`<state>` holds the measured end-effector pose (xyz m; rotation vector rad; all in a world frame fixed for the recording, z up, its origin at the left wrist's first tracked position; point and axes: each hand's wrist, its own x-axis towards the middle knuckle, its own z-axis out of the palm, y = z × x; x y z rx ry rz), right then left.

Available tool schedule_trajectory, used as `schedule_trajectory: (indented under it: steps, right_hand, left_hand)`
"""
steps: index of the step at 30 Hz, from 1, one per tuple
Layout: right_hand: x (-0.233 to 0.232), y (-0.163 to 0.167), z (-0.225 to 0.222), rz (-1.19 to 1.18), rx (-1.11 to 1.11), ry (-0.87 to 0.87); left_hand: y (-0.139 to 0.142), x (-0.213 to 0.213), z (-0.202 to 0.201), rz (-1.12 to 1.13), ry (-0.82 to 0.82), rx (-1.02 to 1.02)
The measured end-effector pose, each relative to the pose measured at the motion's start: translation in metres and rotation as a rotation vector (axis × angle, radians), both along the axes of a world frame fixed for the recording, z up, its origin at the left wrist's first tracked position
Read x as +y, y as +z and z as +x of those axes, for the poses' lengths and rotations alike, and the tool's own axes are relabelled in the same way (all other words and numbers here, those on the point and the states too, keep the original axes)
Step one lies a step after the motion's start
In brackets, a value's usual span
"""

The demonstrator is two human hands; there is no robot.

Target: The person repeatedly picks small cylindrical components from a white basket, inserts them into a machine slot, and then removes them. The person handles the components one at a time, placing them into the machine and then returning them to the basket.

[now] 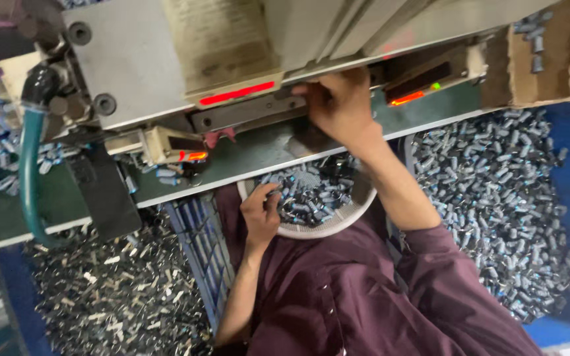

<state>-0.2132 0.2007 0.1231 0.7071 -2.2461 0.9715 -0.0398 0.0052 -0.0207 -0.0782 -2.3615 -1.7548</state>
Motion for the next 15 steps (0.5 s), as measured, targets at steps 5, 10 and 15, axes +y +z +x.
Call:
schedule_trajectory:
  steps: [5, 10, 15]
  right_hand:
    - [-0.010, 0.012, -0.005, 0.027, -0.037, 0.080]
    - [-0.003, 0.027, 0.014, 0.170, 0.055, -0.018]
    - [-0.015, -0.023, 0.084, -0.087, 0.112, 0.208]
  left_hand:
    - [0.000, 0.000, -0.001, -0.031, -0.032, 0.130]
    - [-0.004, 0.000, 0.003, -0.013, 0.021, 0.074]
    - [-0.014, -0.001, 0.007, 0.060, 0.095, 0.043]
